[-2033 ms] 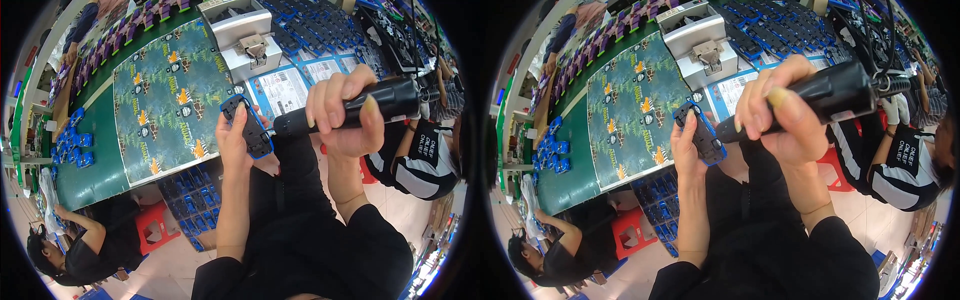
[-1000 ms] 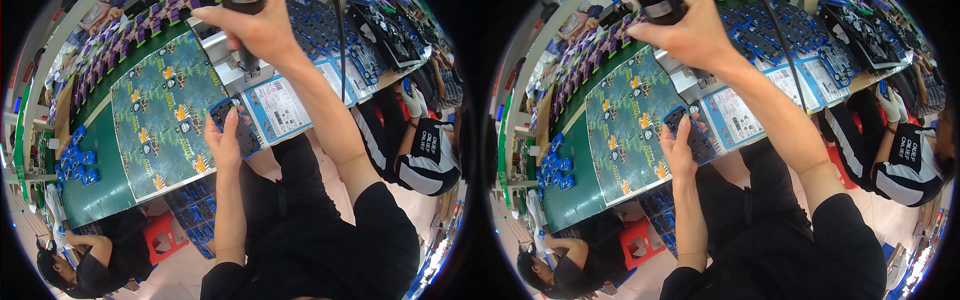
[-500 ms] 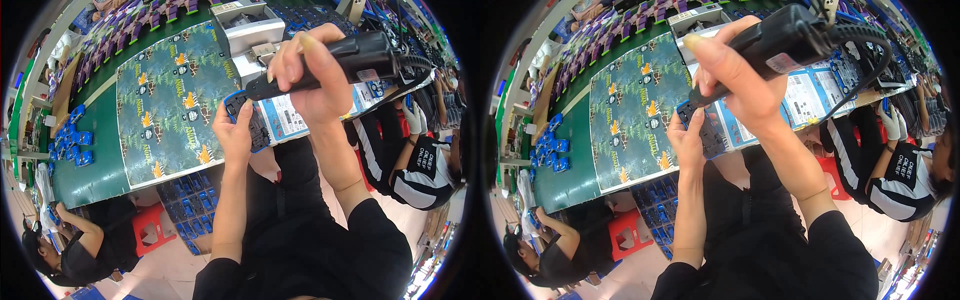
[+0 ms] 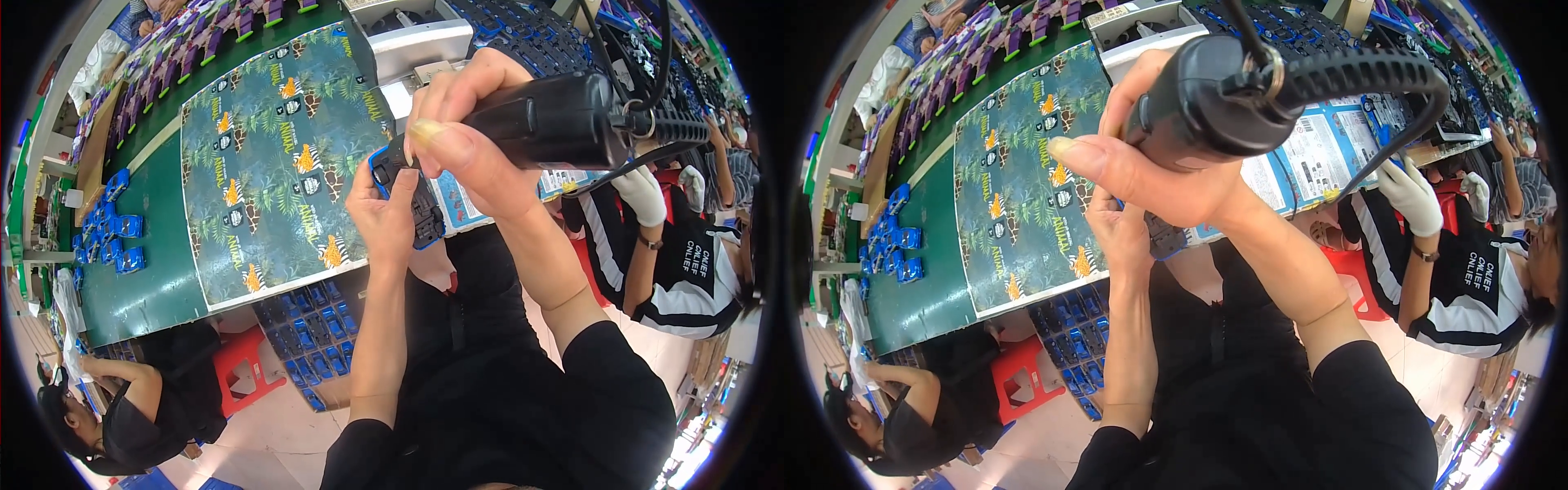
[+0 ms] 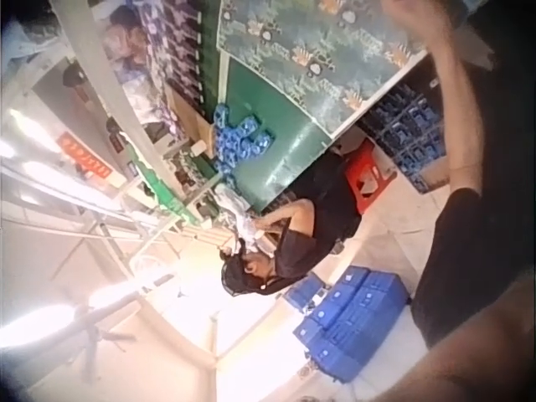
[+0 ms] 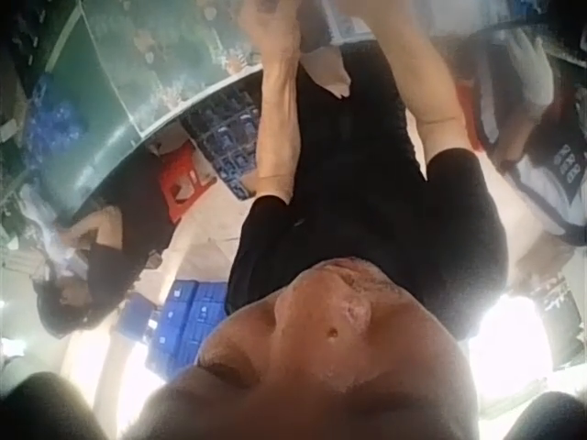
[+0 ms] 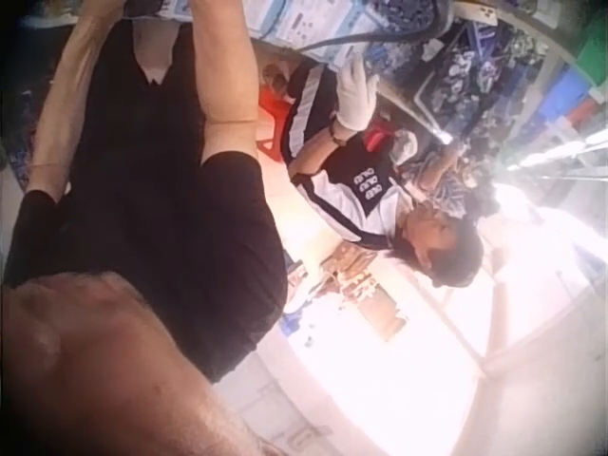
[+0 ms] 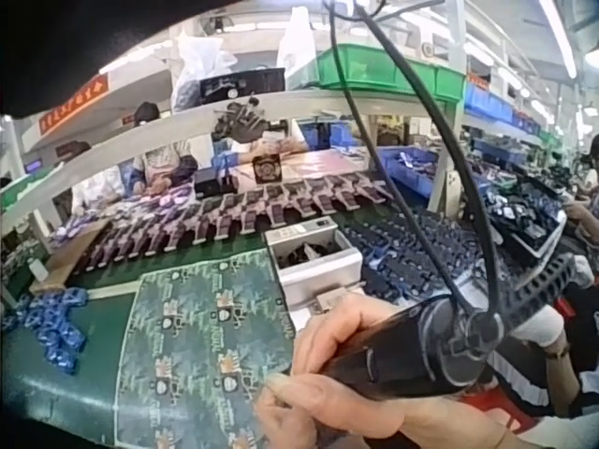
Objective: The person assembles toy cars by attaching the body to the chassis with screws using an electric screwdriver.
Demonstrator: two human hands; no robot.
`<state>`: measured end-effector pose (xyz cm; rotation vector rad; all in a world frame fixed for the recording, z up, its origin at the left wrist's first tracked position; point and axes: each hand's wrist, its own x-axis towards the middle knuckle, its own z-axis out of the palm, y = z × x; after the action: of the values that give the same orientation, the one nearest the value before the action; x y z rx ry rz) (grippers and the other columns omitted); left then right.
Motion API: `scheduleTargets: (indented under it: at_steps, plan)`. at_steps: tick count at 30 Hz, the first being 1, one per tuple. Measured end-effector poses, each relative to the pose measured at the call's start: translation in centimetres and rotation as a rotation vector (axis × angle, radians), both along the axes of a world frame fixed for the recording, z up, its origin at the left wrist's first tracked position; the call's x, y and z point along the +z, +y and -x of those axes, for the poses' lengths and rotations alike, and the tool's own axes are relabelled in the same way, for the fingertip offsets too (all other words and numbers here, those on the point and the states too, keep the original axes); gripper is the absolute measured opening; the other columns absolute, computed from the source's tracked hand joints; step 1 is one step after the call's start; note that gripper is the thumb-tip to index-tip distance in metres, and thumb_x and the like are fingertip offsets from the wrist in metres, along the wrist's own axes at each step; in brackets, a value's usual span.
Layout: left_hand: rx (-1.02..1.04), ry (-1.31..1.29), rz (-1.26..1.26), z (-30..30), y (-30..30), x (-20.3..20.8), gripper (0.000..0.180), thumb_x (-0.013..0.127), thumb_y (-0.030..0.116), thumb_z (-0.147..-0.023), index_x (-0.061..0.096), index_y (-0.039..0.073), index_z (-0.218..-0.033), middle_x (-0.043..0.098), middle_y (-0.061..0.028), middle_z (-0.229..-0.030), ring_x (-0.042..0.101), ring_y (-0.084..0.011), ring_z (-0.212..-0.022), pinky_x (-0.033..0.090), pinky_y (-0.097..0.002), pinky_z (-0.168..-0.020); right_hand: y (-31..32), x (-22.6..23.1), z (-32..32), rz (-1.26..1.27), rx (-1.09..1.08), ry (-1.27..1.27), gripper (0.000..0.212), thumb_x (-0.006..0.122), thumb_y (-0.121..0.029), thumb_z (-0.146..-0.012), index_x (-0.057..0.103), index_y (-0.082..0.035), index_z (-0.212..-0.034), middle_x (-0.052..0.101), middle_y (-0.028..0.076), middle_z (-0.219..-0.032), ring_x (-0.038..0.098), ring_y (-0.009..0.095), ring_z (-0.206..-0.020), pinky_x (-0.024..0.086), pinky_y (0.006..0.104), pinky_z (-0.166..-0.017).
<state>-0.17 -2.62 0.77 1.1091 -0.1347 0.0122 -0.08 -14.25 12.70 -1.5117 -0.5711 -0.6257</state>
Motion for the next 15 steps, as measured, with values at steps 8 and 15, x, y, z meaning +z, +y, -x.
scheduleTargets:
  at_steps: [8,15]
  plan:
    - [0.001,0.022,-0.003,0.3,0.3,-0.1,0.028,0.071,0.004,-0.088,0.062,-0.003,-0.114,0.067,-0.0038,-0.096,0.060,-0.0081,-0.083,0.050,-0.0240,-0.076,0.3,0.0,0.2,-0.026,0.039,0.037,0.019,0.064,-0.008,-0.088,0.045,-0.005,-0.088,0.054,0.008,-0.067,0.053,0.015,-0.056,0.048,0.0329,-0.061]
    - [-0.008,0.007,0.046,0.7,0.3,0.3,0.029,0.071,0.003,-0.088,0.062,-0.003,-0.115,0.068,-0.0060,-0.097,0.064,-0.0100,-0.081,0.053,-0.0252,-0.075,0.7,0.4,0.8,-0.337,0.067,0.008,0.020,0.080,-0.010,-0.077,0.061,-0.003,-0.078,0.060,0.003,-0.063,0.057,0.008,-0.055,0.046,0.0226,-0.053]
